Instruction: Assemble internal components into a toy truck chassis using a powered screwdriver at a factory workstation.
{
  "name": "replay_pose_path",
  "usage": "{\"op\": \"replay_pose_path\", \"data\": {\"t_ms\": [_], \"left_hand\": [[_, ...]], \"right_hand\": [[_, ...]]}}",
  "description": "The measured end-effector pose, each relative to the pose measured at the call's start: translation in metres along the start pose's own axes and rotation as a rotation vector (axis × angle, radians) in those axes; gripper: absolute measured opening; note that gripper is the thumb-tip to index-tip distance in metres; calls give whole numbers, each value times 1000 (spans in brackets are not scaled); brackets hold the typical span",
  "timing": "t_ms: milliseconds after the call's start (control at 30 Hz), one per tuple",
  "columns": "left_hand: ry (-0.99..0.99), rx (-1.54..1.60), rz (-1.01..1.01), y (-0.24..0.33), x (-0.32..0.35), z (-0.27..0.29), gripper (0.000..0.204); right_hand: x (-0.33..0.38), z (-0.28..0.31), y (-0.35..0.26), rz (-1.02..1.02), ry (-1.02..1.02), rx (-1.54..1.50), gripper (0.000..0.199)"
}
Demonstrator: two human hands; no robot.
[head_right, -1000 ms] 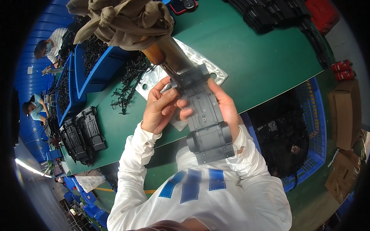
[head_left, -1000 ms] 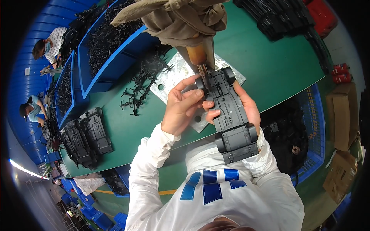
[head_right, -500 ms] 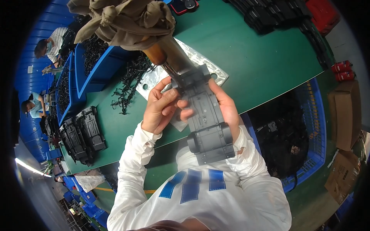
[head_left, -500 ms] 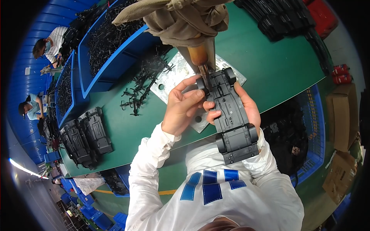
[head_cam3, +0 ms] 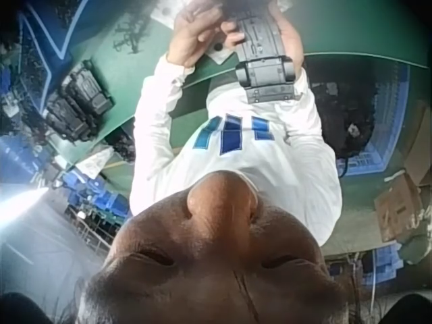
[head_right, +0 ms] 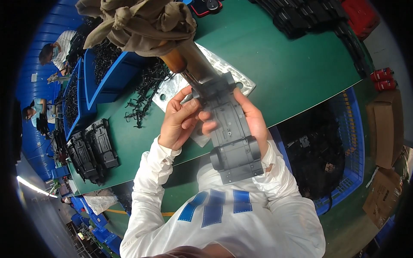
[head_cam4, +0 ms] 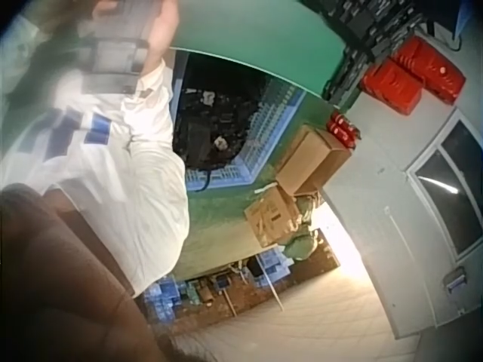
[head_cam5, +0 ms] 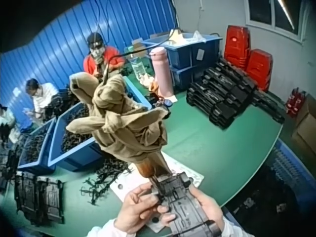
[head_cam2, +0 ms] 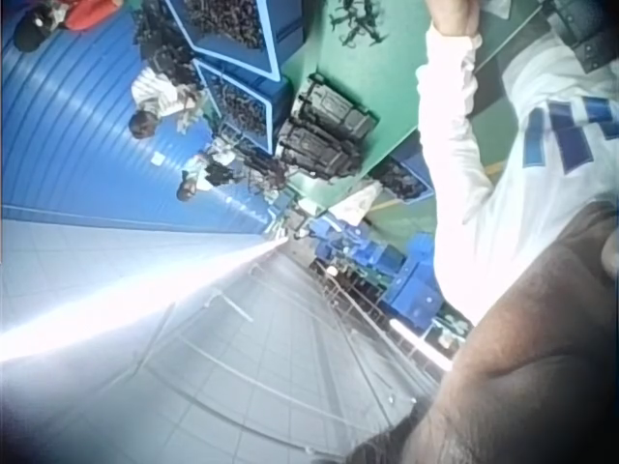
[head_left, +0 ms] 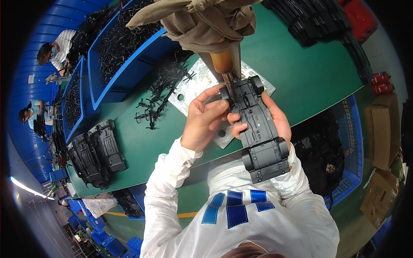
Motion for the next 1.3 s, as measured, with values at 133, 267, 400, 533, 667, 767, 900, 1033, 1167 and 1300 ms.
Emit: {"op": "replay_pose_path", "data": {"t_ms": [133, 267, 400, 533, 667, 767, 900, 1033, 1167, 1300], "left_hand": [[-53, 1, -6, -3, -2, 6, 45], [-95, 51, -14, -2, 0, 3, 45], [-20, 27, -8, 4, 2, -6, 45], [-25, 13, 10, 2, 2, -3, 45], [-75, 35, 3, -2, 0, 2, 45], [-31, 3, 9, 0, 1, 0, 44], [-31, -2, -15, 1, 1, 2, 44], [-32, 25, -14, -1, 0, 3, 44], [-56, 5, 12, 1, 1, 0, 43], [-36, 4, 23, 2, 5, 1, 43]], "right_hand": [[0, 1, -1, 13, 9, 11, 52], [1, 0, 0, -6, 9, 7, 52], [1, 2, -1, -8, 8, 0, 53], [1, 3, -1, -5, 12, -8, 54], [2, 4, -1, -15, 20, -18, 53], [1, 2, -1, -6, 16, -7, 53], [1, 2, -1, 1, 17, 15, 53], [1, 3, 0, -9, 18, 21, 53], [0, 6, -1, -1, 7, 27, 52], [-1, 5, 2, -33, -31, -8, 51]]}}
Point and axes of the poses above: each hand's wrist, its own x-axis away from the middle knuckle, its own z-axis out of the back of the hand, y = z × x, the point moved 7 cm from there along -x, towards the middle knuckle, and after that the axes turned 14 degrees about -x, right-handed, at the moved point
